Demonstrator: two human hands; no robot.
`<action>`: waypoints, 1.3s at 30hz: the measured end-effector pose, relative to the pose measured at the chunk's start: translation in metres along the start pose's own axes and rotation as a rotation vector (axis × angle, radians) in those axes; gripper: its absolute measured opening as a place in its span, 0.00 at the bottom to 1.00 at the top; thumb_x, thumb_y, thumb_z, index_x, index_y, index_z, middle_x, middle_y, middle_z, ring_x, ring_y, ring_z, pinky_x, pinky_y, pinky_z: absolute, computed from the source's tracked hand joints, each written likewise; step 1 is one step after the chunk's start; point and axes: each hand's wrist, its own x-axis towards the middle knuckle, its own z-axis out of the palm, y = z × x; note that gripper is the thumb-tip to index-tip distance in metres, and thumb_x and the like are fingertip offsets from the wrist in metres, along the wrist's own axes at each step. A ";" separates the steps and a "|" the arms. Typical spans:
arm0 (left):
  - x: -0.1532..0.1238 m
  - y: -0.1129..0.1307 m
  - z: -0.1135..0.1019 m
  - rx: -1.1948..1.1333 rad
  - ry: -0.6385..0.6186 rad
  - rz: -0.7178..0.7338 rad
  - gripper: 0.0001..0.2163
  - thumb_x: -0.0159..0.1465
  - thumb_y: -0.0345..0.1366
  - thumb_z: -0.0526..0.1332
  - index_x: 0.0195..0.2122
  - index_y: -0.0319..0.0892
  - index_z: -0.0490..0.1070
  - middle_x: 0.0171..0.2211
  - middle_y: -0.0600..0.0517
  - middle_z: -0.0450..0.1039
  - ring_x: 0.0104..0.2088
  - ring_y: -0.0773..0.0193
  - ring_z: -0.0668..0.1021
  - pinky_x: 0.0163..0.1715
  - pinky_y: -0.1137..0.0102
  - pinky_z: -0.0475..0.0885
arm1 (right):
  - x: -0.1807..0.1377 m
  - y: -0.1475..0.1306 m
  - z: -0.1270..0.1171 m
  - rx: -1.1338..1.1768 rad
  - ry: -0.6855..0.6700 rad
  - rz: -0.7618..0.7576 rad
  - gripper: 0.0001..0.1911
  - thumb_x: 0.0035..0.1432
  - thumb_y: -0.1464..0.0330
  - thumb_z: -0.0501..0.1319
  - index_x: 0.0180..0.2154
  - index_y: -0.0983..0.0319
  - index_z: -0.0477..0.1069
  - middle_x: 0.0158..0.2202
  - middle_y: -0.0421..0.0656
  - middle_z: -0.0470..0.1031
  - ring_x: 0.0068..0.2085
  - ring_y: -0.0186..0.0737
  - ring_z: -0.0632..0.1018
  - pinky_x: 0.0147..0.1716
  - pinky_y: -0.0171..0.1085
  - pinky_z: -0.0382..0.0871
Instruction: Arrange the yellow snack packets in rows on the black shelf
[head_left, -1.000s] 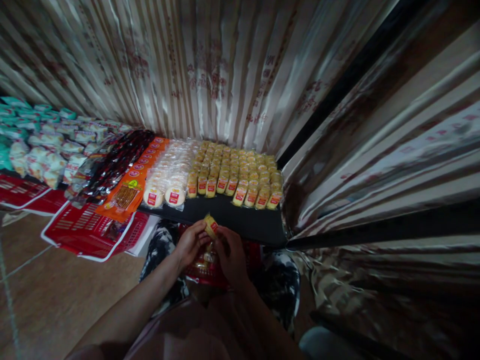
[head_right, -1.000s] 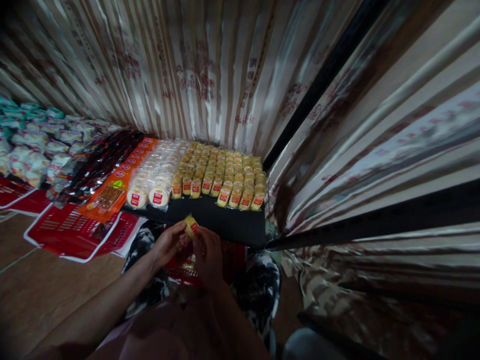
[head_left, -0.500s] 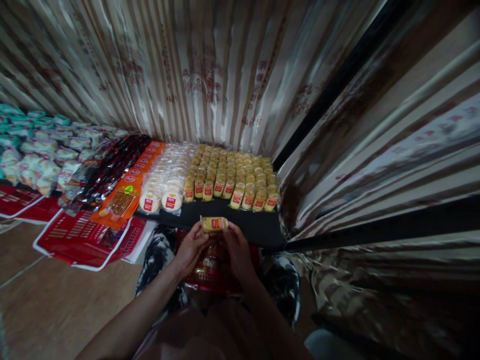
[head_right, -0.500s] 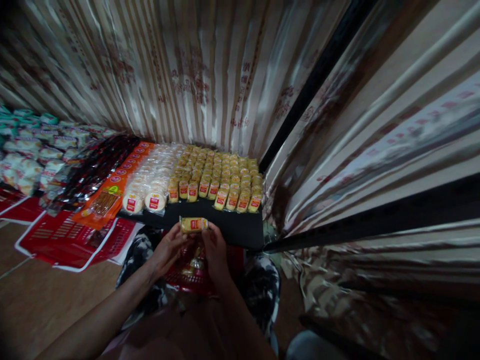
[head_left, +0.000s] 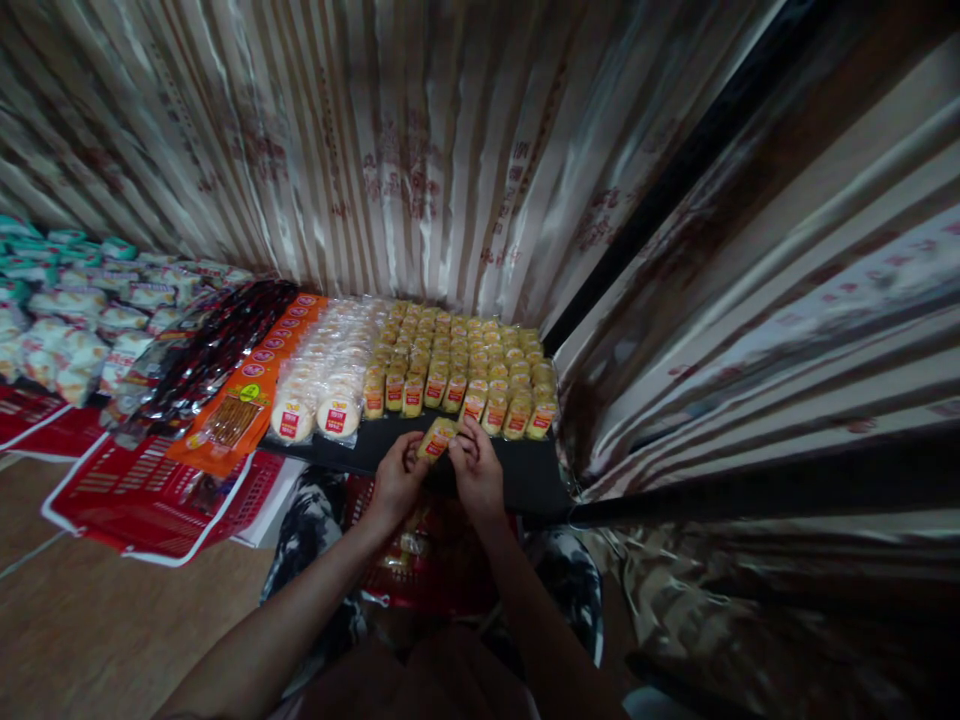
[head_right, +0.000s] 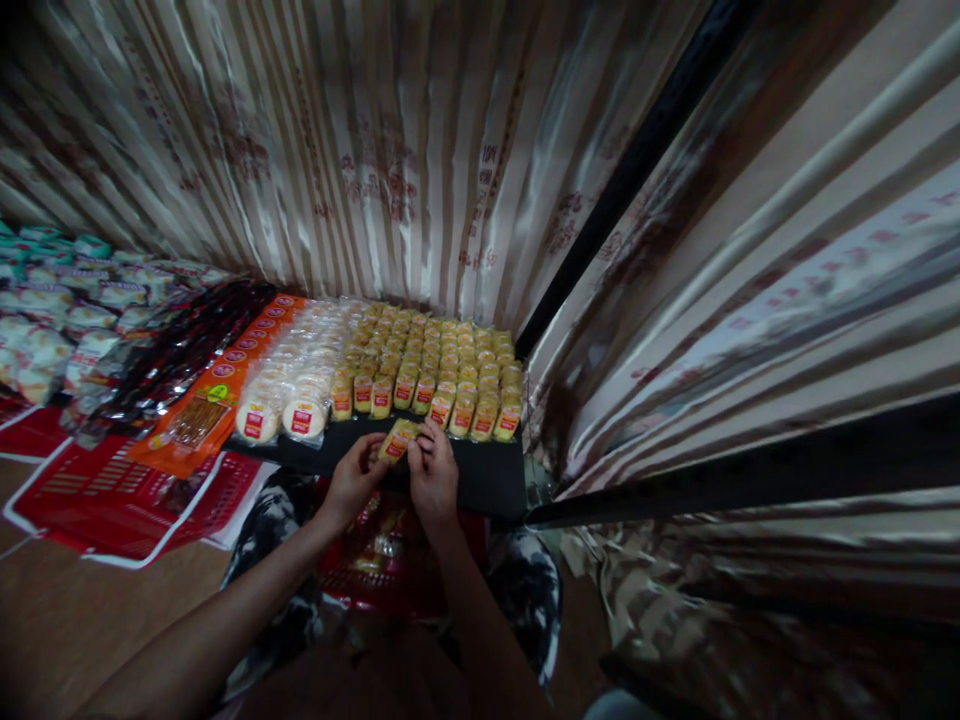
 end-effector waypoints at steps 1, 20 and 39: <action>0.006 -0.001 0.005 -0.001 0.005 0.018 0.12 0.52 0.32 0.63 0.38 0.39 0.69 0.34 0.50 0.74 0.33 0.67 0.75 0.34 0.74 0.68 | 0.003 0.002 0.001 -0.036 0.017 -0.039 0.25 0.54 0.63 0.56 0.53 0.62 0.61 0.50 0.51 0.68 0.43 0.40 0.75 0.41 0.40 0.72; 0.055 0.005 0.056 0.654 0.169 0.001 0.14 0.59 0.34 0.56 0.47 0.40 0.64 0.42 0.48 0.70 0.40 0.62 0.74 0.41 0.69 0.67 | 0.023 0.052 -0.010 -0.565 0.112 -0.406 0.20 0.61 0.71 0.45 0.52 0.63 0.65 0.46 0.51 0.67 0.50 0.42 0.68 0.50 0.45 0.65; 0.052 -0.006 0.060 0.917 0.200 0.185 0.12 0.63 0.40 0.53 0.45 0.42 0.66 0.43 0.48 0.69 0.38 0.62 0.76 0.33 0.72 0.69 | 0.023 0.049 -0.008 -0.575 0.113 -0.421 0.19 0.60 0.72 0.46 0.51 0.62 0.65 0.46 0.50 0.68 0.51 0.42 0.68 0.50 0.46 0.65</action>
